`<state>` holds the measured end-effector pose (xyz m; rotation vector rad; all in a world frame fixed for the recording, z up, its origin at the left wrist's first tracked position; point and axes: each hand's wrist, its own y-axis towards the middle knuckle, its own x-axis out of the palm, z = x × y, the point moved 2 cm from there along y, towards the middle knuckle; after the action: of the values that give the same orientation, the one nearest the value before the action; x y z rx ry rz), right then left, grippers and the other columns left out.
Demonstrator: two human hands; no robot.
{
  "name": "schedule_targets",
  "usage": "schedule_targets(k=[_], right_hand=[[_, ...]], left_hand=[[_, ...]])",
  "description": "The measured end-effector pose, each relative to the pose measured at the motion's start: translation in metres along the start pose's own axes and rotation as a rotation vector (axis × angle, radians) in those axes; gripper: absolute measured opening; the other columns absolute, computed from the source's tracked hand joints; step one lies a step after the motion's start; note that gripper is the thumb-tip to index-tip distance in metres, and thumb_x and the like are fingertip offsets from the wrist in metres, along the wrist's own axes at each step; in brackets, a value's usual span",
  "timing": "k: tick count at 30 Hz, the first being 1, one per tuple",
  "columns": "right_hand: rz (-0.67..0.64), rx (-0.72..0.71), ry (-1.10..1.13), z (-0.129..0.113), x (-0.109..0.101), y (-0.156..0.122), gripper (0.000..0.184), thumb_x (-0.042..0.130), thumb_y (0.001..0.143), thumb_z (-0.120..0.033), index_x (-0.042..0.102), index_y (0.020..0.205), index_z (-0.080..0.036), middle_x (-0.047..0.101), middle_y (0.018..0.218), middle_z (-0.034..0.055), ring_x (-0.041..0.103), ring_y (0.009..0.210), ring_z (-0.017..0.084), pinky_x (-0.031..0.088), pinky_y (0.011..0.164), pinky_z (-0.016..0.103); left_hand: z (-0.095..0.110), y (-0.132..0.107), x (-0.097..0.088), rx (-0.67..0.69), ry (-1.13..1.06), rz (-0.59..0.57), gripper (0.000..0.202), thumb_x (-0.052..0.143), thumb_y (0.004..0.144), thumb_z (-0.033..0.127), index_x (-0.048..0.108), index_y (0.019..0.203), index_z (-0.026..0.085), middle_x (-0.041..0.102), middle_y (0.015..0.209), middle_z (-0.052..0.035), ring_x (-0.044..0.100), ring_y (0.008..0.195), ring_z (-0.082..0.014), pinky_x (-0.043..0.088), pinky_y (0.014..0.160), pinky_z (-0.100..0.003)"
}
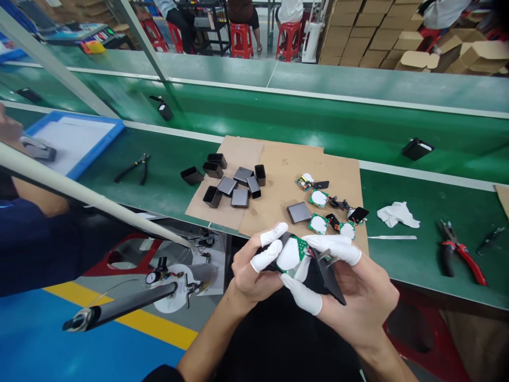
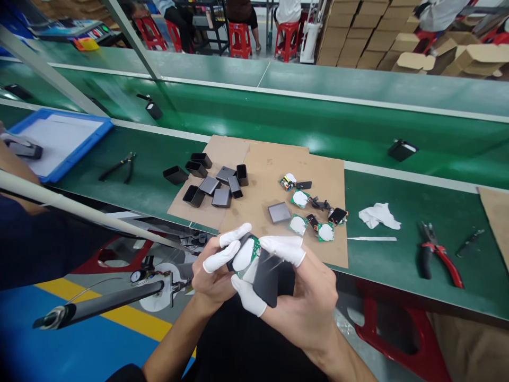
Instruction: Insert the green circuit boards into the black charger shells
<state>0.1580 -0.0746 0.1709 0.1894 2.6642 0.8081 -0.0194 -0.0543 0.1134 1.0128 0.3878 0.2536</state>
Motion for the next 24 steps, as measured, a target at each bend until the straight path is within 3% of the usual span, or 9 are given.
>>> schedule_targets(k=[5,9,16,24], right_hand=[[0.001,0.004,-0.013,-0.002,0.000,0.001,0.057,0.097,0.070,-0.016,0.074,0.122,-0.022,0.083,0.106,0.0086,0.083,0.091,0.028,0.072,0.076,0.038],[-0.004,0.008,-0.049,-0.006,0.000,0.006,0.051,0.094,0.073,-0.017,0.074,0.119,-0.024,0.083,0.102,0.0061,0.082,0.085,0.025,0.071,0.072,0.036],[-0.042,0.017,-0.051,-0.005,0.000,0.010,0.050,0.091,0.072,-0.014,0.074,0.118,-0.023,0.084,0.105,0.0071,0.082,0.091,0.027,0.070,0.074,0.037],[-0.061,0.049,-0.043,-0.002,-0.002,0.010,0.050,0.090,0.071,-0.012,0.075,0.117,-0.023,0.082,0.099,0.0054,0.079,0.087,0.026,0.069,0.074,0.038]], left_hand=[[0.002,0.000,0.001,0.008,-0.008,0.030,0.053,0.090,0.090,0.029,0.069,0.137,0.018,0.081,0.129,-0.0193,0.085,0.106,-0.0297,0.075,0.082,-0.038],[0.002,0.002,-0.001,0.010,0.016,0.005,0.060,0.095,0.085,0.026,0.069,0.139,0.020,0.081,0.131,-0.0192,0.085,0.106,-0.0312,0.075,0.082,-0.040],[0.002,0.008,-0.005,0.045,0.017,-0.057,0.052,0.089,0.088,0.019,0.069,0.136,0.016,0.080,0.132,-0.0222,0.083,0.115,-0.0330,0.074,0.087,-0.041],[0.002,0.007,-0.005,0.007,0.001,-0.099,0.058,0.092,0.084,0.018,0.068,0.137,0.018,0.080,0.132,-0.0216,0.083,0.117,-0.0337,0.074,0.089,-0.041]])
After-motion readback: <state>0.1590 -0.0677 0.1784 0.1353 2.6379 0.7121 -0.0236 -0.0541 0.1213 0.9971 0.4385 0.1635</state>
